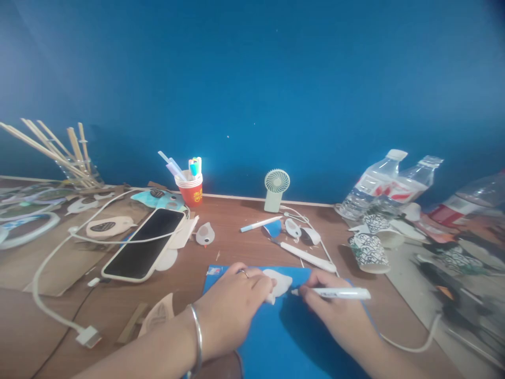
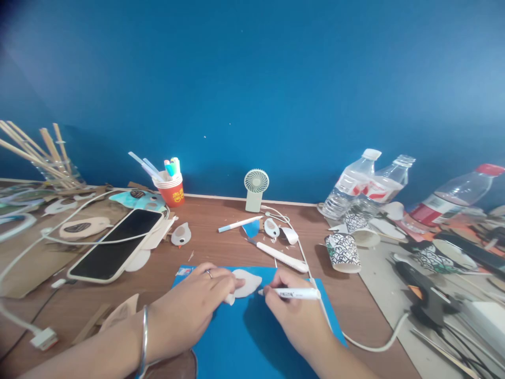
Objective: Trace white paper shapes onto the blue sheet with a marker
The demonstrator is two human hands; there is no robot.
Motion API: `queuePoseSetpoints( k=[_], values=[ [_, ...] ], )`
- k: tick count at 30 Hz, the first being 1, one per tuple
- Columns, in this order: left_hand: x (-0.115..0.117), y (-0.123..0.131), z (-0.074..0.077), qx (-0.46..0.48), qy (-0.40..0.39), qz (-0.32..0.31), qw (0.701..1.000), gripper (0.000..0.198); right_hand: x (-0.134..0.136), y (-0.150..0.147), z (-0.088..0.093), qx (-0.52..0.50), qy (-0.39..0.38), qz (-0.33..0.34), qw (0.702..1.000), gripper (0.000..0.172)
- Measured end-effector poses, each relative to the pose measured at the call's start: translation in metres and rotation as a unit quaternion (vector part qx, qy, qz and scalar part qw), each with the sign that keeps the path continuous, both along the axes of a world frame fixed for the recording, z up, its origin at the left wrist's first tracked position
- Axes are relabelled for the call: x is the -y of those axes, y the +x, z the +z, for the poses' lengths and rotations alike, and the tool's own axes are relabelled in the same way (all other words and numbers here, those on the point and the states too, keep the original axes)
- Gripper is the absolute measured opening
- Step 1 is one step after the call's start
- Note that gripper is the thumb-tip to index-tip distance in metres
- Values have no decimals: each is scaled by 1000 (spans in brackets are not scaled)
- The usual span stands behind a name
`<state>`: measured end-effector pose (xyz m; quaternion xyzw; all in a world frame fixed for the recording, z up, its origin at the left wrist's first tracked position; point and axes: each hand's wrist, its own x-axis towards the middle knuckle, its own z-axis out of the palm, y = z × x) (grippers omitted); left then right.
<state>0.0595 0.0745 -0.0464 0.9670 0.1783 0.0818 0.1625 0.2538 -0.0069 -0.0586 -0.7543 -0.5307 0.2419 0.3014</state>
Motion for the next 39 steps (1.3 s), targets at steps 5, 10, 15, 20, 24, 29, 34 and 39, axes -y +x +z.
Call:
queuePoseSetpoints(
  k=[5, 10, 15, 20, 24, 29, 34, 39],
  values=[
    [0, 1, 2, 3, 0, 0, 1000, 33, 1, -2, -1, -12, 5, 37, 999, 20],
    [0, 0, 3, -14, -18, 3, 1000, 30, 1, -1, -2, -14, 9, 24, 1000, 21],
    [0, 0, 2, -4, -28, 2, 1000, 37, -3, 2, -8, -76, 22, -45, 996, 21],
    [-1, 0, 1, -11, -25, 6, 1000, 41, -3, 3, -6, -84, 19, -12, 996, 21],
    [-1, 0, 1, -12, -30, 5, 999, 37, -3, 3, -5, -81, 9, -5, 997, 20],
    [-1, 0, 2, -12, -34, 2, 999, 39, -6, 3, -8, -164, 5, -51, 985, 22],
    [-1, -1, 3, -21, -44, 3, 999, 45, -7, 4, -7, -205, 13, -66, 976, 20],
    [-3, -2, 1, -22, -50, 1, 999, 55, -7, 5, -8, -195, 3, -44, 980, 20]
  ],
)
